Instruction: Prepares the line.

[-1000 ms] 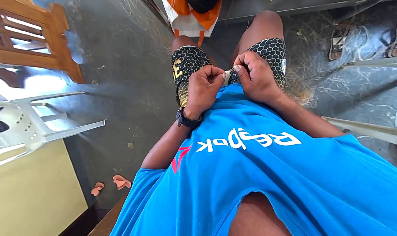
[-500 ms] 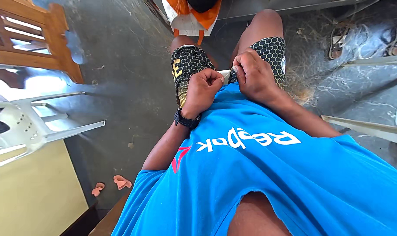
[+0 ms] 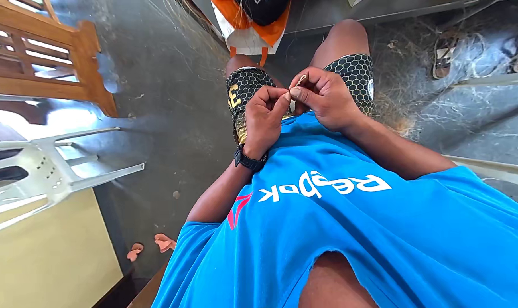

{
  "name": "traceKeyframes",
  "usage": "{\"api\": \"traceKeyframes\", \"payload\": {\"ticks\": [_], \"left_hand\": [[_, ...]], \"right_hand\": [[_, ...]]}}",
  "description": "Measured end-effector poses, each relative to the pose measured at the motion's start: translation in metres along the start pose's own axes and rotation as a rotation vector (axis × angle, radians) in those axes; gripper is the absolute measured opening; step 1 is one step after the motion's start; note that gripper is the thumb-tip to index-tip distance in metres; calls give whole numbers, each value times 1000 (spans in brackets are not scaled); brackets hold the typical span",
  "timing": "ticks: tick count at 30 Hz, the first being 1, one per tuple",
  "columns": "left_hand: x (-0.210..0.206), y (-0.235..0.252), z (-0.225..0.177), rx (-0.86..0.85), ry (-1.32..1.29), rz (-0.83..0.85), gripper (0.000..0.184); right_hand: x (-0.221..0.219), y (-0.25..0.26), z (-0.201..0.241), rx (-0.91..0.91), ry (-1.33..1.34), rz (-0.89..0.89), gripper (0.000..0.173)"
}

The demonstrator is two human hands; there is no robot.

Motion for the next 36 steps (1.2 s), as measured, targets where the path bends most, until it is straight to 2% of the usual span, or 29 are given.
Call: {"api": "traceKeyframes", "payload": {"ticks": [5,10,19,27,29,33,36], "left_hand": [[0,-1,1,-4,40,6,4],[5,2,2,-6,29,-15,4],[7,2,2,-11,41,-20,5],[5,-1,-6,-106,150,-37,5],[2,-2,-6,-121,144,-11,8],[-1,0,-7,-115,117,64,33],[-4,2,-8,-95,106,60,23]], "right_hand": [[4,-1,-2,-12,-69,19,7],[11,-3,-2,-30,-287,35,11],[25,1,16,120,-273,-48,23],[24,-1,14,104,-364,-87,15],[22,-1,13,108,-372,-77,12],[19,-2,16,152,-434,-46,13],[16,-4,15,192,-466,-23,14]]}}
Point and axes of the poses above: each hand's wrist, its own y-axis towards the middle knuckle, its own x-axis out of the back of the hand, z = x × y, the point moved 7 cm from there along y, towards the middle knuckle, and after that the axes turned 1 degree about y, right-handed, at the moved point
